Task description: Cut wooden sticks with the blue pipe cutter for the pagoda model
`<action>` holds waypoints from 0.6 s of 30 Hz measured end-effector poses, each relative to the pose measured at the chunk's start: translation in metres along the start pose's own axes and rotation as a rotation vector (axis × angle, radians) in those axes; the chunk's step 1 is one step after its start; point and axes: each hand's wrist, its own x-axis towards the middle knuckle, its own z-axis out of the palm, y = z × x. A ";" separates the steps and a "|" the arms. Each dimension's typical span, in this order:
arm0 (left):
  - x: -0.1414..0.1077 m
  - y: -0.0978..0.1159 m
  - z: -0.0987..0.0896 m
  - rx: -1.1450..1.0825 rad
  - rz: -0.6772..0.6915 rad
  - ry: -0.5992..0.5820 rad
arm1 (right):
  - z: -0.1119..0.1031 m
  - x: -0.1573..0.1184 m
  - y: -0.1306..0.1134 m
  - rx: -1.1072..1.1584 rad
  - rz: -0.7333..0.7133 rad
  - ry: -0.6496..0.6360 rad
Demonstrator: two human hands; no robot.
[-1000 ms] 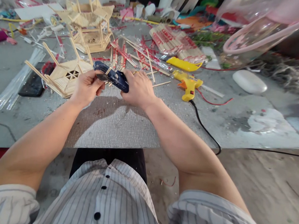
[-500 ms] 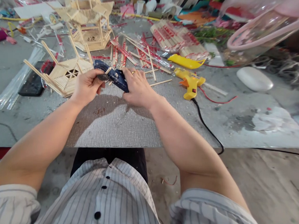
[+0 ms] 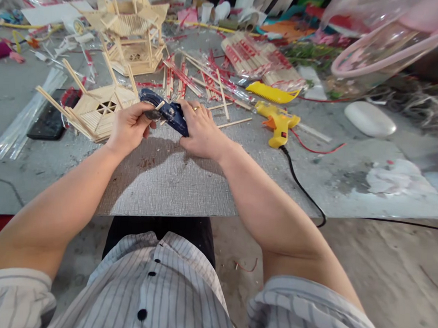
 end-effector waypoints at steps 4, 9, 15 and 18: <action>0.001 0.013 0.001 -0.101 -0.172 -0.073 | -0.005 0.000 -0.002 -0.020 -0.026 -0.008; 0.004 0.024 0.000 -0.140 -0.253 -0.120 | -0.007 -0.001 -0.002 -0.050 -0.028 0.011; 0.003 0.022 0.000 -0.128 -0.225 -0.134 | -0.008 -0.002 -0.003 -0.069 -0.032 0.062; 0.002 0.020 0.000 -0.082 -0.202 -0.133 | -0.007 -0.001 -0.001 -0.070 -0.058 0.077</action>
